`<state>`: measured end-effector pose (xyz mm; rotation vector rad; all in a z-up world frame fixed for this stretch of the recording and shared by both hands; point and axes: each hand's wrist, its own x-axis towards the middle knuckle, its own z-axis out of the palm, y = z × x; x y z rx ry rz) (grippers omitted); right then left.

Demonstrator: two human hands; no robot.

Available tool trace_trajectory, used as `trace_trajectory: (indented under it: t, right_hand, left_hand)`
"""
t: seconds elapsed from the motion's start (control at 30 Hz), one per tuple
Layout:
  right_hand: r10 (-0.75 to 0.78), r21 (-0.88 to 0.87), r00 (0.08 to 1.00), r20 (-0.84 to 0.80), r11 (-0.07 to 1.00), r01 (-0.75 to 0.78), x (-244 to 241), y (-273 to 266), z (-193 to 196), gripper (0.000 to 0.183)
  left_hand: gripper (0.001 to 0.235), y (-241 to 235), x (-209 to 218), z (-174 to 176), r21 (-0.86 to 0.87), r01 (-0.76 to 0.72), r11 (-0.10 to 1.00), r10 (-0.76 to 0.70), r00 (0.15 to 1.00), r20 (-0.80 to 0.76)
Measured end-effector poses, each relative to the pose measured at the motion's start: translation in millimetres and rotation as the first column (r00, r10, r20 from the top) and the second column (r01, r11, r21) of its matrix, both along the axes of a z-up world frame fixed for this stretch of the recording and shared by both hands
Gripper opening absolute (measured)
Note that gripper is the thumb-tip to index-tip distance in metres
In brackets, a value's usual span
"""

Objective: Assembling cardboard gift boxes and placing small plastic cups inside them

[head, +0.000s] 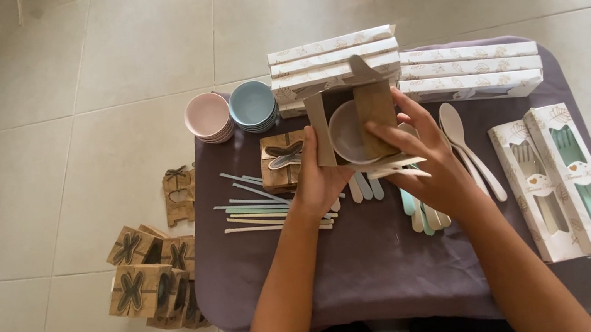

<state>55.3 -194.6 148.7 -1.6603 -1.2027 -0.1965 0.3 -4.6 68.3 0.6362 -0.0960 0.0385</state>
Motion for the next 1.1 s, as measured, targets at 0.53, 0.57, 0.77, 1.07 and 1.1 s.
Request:
trace_trajectory:
  t: [0.53, 0.57, 0.77, 1.07, 1.1]
  right_hand:
    - [-0.047, 0.063, 0.999, 0.020, 0.997, 0.046, 10, -7, -22, 0.039]
    - [-0.057, 0.024, 0.996, 0.071, 0.998, 0.055, 13, -7, -29, 0.040]
    - [-0.036, -0.014, 0.990, 0.139, 0.999, 0.039, 7, -4, -15, 0.032]
    - [-0.204, 0.166, 0.969, -0.137, 0.960, 0.226, 6, -4, -20, 0.024]
    - [-0.234, 0.145, 0.956, -0.176, 0.955, 0.260, 5, -4, -20, 0.026]
  left_hand:
    - [0.082, 9, -5, -17, 0.102, -0.036, 0.994, 0.031, 0.998, 0.051]
    - [0.081, 6, -10, 8, 0.193, -0.094, 0.977, 0.094, 0.996, 0.012]
    - [0.096, 9, -11, 29, 0.304, -0.149, 0.941, 0.194, 0.973, -0.126]
    - [0.114, -13, -28, 71, 0.391, -0.113, 0.913, 0.114, 0.993, 0.020]
    - [0.121, -13, -28, 71, 0.477, -0.147, 0.867, 0.111, 0.988, 0.104]
